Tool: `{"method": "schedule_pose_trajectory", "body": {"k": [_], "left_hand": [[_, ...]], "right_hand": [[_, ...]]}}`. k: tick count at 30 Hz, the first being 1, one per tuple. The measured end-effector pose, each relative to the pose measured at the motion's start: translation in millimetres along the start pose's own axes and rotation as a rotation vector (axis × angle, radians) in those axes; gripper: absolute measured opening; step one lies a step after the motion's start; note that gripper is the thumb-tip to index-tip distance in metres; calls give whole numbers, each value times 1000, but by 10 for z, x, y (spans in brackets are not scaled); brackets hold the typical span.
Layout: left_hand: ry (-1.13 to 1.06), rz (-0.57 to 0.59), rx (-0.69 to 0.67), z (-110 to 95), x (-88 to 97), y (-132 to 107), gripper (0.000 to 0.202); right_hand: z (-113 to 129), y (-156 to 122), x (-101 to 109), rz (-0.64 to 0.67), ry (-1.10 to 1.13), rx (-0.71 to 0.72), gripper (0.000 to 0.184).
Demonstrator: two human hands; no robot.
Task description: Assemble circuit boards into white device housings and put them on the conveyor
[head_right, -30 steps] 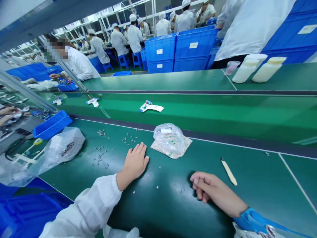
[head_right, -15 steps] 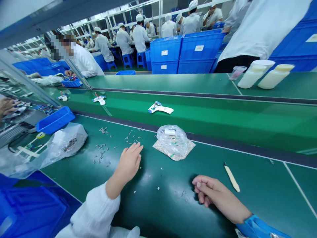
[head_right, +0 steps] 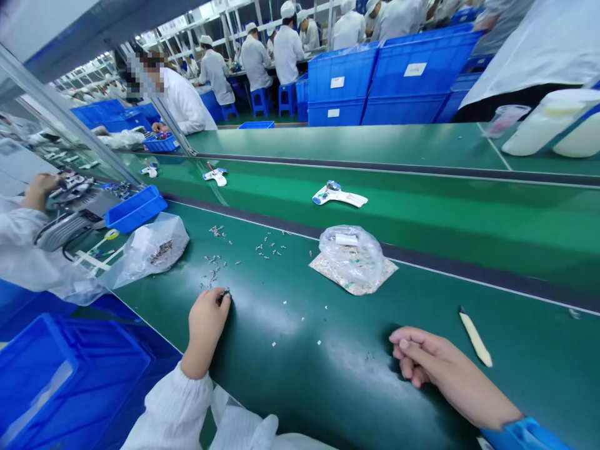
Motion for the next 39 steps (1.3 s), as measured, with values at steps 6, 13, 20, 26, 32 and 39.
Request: {"method": "schedule_pose_trajectory", "body": {"k": [6, 13, 20, 26, 32, 39], "left_hand": [[65, 155, -65, -39, 24, -124, 18], [33, 326, -351, -876, -139, -45, 23], [-89, 269, -490, -1577, -95, 371, 28], [-144, 105, -234, -669, 169, 201, 22], [-105, 71, 10, 181, 155, 10, 23], [-52, 169, -43, -40, 29, 313, 26]], "right_hand": [[34, 2, -47, -17, 24, 21, 51], [41, 6, -76, -9, 25, 38, 51], [113, -48, -122, -7, 26, 71, 46], [61, -32, -108, 31, 49, 54, 46], [29, -18, -70, 24, 29, 23, 49], [8, 10, -41, 7, 24, 61, 46]]}}
Point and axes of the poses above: each hand's wrist, its own y-axis towards the middle knuckle, its own x-axis out of the back of the hand, z = x × y, the point moved 3 cm from there along y, towards the middle knuckle, and after that the axes turned 1 degree about y, right-handed, at the moved point
